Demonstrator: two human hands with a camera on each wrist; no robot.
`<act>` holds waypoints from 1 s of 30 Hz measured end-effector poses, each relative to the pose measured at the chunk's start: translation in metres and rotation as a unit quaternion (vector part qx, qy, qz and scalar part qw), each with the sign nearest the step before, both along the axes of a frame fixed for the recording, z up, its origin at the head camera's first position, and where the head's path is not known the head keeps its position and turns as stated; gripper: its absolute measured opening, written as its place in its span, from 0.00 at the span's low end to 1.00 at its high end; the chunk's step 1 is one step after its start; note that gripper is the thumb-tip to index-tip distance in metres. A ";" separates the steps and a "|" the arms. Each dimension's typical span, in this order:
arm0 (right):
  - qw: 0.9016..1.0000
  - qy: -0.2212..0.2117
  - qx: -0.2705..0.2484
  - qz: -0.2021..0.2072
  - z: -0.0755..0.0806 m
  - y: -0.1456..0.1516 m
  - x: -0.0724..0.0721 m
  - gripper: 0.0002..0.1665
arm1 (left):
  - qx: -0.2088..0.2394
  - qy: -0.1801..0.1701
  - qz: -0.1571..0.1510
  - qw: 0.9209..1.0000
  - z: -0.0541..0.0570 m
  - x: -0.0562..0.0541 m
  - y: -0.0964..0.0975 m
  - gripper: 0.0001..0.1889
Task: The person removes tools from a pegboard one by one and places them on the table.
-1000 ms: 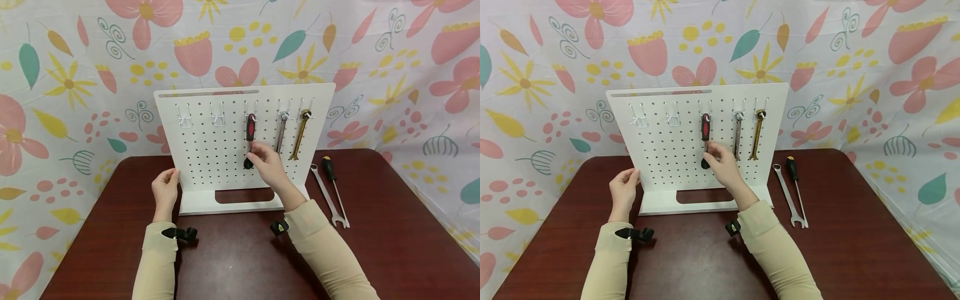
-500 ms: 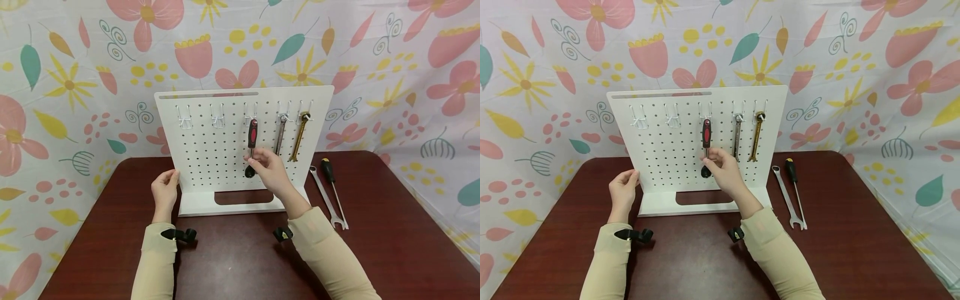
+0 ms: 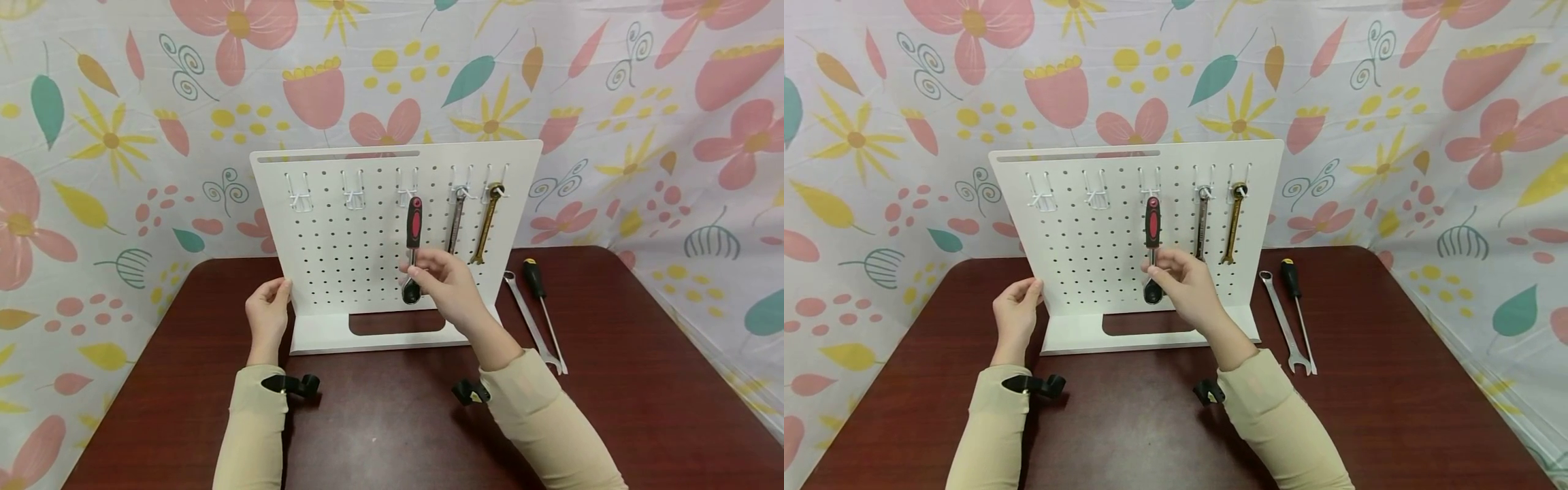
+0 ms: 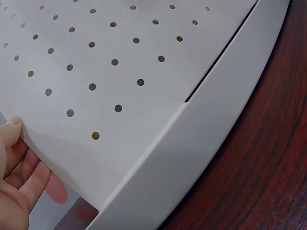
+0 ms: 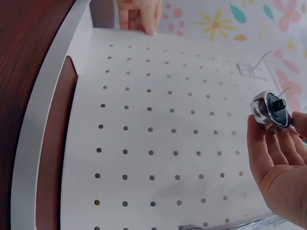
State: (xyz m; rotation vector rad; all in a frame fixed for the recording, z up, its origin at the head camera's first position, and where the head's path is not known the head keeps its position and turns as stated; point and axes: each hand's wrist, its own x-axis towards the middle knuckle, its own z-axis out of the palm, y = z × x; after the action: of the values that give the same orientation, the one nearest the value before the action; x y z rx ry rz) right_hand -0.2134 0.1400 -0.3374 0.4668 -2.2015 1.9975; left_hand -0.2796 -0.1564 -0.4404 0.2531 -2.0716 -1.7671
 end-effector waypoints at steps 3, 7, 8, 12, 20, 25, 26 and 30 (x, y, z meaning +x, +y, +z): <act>1.000 0.015 0.002 0.010 0.002 0.000 0.006 0.15 | -0.002 -0.003 0.002 1.000 -0.001 0.000 0.000 0.16; 0.999 0.029 0.015 0.007 0.002 0.003 0.014 0.15 | -0.002 -0.006 0.003 1.000 -0.002 0.000 0.000 0.16; 0.999 0.029 0.019 0.005 0.001 0.004 0.016 0.15 | -0.002 -0.005 0.003 1.000 -0.002 0.000 0.000 0.16; 0.998 0.030 0.052 -0.003 -0.004 0.016 0.023 0.15 | -0.001 -0.006 0.003 1.000 -0.002 0.000 0.000 0.16; 0.996 0.032 0.077 -0.031 -0.018 0.053 0.029 0.15 | 0.000 0.001 0.000 1.000 -0.001 0.000 0.000 0.16; 0.995 0.025 0.076 -0.052 -0.024 0.075 0.033 0.12 | 0.003 0.005 0.000 1.000 0.000 0.001 0.000 0.15; 0.996 0.024 0.071 -0.053 -0.025 0.079 0.033 0.11 | 0.003 0.005 0.000 1.000 0.001 0.001 0.000 0.15; 0.994 0.020 0.083 -0.070 -0.029 0.096 0.037 0.10 | 0.000 0.002 0.001 1.000 0.001 0.001 0.001 0.15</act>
State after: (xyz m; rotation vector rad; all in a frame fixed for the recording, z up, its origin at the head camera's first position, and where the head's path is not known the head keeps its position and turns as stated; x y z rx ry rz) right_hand -0.1769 0.2364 -0.3661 0.3560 -2.3157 1.7295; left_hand -0.2789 -0.1557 -0.4397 0.2520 -2.0685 -1.7637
